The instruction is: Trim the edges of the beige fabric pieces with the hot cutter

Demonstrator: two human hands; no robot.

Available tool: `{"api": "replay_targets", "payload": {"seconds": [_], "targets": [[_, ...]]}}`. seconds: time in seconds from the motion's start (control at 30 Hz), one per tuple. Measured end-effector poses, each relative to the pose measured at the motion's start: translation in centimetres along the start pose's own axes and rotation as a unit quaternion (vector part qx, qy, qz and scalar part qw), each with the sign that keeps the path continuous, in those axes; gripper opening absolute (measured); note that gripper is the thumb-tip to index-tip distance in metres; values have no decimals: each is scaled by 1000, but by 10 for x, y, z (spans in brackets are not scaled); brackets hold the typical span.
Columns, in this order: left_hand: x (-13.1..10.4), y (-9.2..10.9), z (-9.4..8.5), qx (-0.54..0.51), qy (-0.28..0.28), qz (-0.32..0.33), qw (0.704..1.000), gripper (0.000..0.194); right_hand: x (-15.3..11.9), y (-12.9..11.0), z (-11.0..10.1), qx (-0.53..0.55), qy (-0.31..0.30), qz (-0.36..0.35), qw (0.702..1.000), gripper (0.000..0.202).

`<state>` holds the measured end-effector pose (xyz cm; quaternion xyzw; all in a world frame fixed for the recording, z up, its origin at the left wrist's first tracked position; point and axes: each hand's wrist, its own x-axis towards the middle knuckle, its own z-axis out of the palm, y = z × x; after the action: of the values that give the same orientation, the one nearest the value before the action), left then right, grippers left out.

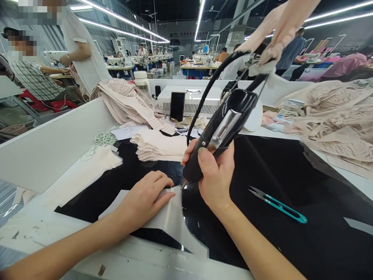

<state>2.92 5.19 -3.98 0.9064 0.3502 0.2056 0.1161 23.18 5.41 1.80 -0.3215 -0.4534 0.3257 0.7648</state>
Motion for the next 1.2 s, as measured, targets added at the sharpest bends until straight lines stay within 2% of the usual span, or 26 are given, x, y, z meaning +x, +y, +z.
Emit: {"api": "replay_targets", "payload": {"seconds": [0.13, 0.4, 0.57, 0.73, 0.87, 1.2], "targets": [[9, -1, 1, -1, -58, -68, 996, 10, 1, 2, -1, 10, 4, -5, 1000, 57], [12, 5, -4, -76, -91, -140, 983, 9, 8, 17, -10, 20, -8, -50, 998, 59], [12, 4, -3, -81, -91, -141, 983, 10, 8, 24, -12, 14, -22, -60, 998, 55], [11, 0, 1, -82, -69, -136, 985, 17, 6, 27, -10, 18, -7, -64, 998, 53], [13, 0, 1, -76, -81, -136, 984, 5, 7, 26, -9, 20, 3, -58, 998, 58], [13, 0, 3, -102, -67, -134, 984, 12, 7, 27, -6, 42, 11, -50, 998, 54]]}}
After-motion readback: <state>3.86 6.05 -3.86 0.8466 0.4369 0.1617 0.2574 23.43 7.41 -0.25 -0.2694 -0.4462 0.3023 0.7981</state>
